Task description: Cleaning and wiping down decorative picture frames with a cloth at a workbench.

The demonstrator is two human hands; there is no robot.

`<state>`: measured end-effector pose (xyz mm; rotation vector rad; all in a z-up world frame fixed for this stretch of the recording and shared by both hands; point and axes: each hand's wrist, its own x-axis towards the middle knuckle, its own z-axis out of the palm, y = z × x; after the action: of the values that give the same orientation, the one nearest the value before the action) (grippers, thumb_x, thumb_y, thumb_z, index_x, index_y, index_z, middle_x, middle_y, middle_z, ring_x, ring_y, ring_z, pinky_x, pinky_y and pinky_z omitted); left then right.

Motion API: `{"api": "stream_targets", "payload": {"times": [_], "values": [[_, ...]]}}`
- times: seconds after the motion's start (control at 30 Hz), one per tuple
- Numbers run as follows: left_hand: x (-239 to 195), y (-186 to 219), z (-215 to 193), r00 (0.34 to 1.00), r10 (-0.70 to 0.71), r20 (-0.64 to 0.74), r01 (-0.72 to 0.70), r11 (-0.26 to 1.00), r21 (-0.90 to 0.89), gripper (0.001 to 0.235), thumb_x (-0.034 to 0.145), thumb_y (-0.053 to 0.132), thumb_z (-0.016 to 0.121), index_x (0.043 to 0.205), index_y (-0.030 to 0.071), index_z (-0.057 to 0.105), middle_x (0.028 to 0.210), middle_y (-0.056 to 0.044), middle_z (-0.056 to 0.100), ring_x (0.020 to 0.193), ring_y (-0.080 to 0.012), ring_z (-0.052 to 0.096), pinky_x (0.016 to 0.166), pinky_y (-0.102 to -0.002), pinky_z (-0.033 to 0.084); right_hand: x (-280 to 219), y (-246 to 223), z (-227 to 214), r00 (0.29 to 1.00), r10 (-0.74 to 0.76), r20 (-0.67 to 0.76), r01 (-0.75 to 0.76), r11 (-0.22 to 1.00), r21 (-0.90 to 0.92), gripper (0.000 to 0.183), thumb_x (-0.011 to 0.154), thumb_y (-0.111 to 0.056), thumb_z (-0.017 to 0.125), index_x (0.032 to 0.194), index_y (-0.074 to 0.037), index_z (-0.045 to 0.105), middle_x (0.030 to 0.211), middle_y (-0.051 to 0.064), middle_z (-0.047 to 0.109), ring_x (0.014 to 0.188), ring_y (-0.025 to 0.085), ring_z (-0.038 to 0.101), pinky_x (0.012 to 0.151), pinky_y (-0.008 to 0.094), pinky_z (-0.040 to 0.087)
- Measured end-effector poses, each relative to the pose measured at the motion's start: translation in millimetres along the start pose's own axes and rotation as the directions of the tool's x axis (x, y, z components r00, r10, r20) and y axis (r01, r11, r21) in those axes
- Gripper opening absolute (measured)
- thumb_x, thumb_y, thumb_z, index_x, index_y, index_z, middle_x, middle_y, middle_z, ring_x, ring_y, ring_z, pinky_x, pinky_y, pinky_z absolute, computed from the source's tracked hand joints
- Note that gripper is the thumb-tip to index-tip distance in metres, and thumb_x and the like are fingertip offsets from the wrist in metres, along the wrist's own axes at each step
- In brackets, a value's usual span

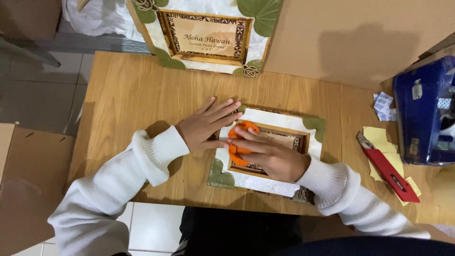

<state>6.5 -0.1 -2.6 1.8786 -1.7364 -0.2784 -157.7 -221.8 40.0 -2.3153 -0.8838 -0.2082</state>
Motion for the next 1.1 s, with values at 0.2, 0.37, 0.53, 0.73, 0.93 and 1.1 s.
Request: {"api": "stream_targets", "payload": {"times": [0.2,0.37,0.53,0.73,0.93,1.1], "values": [[1,-3,0,1.000,0.012,0.001,-0.012,0.999,0.035,0.081,0.099,0.060,0.056,0.161,0.014,0.032,0.172,-0.008,0.017,0.158,-0.0260,0.014,0.125,-0.056,0.004,-5,10,1,0.974,-0.013,-0.228,0.019,1.000,0.024,0.034,0.096,-0.001,0.063,0.129,0.000,0.068,0.155,0.017,0.051,0.147,0.044,0.037,0.121,0.055,0.031],[1,-3,3,1.000,0.013,-0.005,-0.013,1.000,0.005,0.081,0.099,0.058,0.058,0.160,0.012,0.031,0.171,-0.009,0.017,0.157,-0.0279,0.013,0.124,-0.060,0.003,-8,11,6,0.978,0.194,-0.070,-0.205,0.873,-0.442,0.050,0.105,-0.036,0.049,0.148,-0.010,0.051,0.166,0.021,0.028,0.153,0.051,0.018,0.123,0.060,0.017],[0,-4,2,1.000,0.023,-0.004,-0.023,0.999,0.044,0.081,0.099,0.058,0.058,0.161,0.014,0.030,0.171,-0.010,0.020,0.157,-0.0288,0.015,0.124,-0.059,0.005,-4,7,6,0.988,0.122,-0.094,-0.153,0.856,-0.495,0.032,0.101,-0.024,0.053,0.121,-0.001,0.062,0.161,0.019,0.040,0.152,0.045,0.030,0.124,0.054,0.023],[0,-2,-1,1.000,0.026,-0.006,-0.026,0.999,0.044,0.082,0.099,0.059,0.058,0.162,0.015,0.030,0.171,-0.011,0.020,0.157,-0.0294,0.015,0.124,-0.060,0.006,-7,6,3,0.983,0.043,-0.176,-0.098,0.942,-0.320,0.023,0.098,-0.015,0.051,0.097,0.003,0.065,0.145,0.018,0.057,0.146,0.044,0.042,0.120,0.054,0.033],[-2,-7,2,1.000,0.028,0.005,-0.029,0.999,0.039,0.083,0.098,0.062,0.055,0.160,0.014,0.031,0.171,-0.010,0.018,0.158,-0.0294,0.014,0.124,-0.060,0.006,-2,1,-1,0.999,0.054,0.002,-0.051,0.954,-0.296,0.066,0.103,-0.047,0.045,0.153,-0.004,0.042,0.163,0.019,0.037,0.153,0.041,0.027,0.123,0.053,0.020],[-2,-7,3,1.000,0.024,0.019,-0.024,0.999,0.029,0.089,0.095,0.064,0.058,0.163,0.016,0.028,0.171,-0.009,0.018,0.158,-0.0296,0.013,0.124,-0.058,0.003,4,-11,-16,0.990,-0.047,0.131,0.044,0.999,0.026,0.067,0.104,-0.047,0.042,0.156,-0.003,0.041,0.162,0.021,0.039,0.151,0.040,0.030,0.123,0.050,0.020]]}}
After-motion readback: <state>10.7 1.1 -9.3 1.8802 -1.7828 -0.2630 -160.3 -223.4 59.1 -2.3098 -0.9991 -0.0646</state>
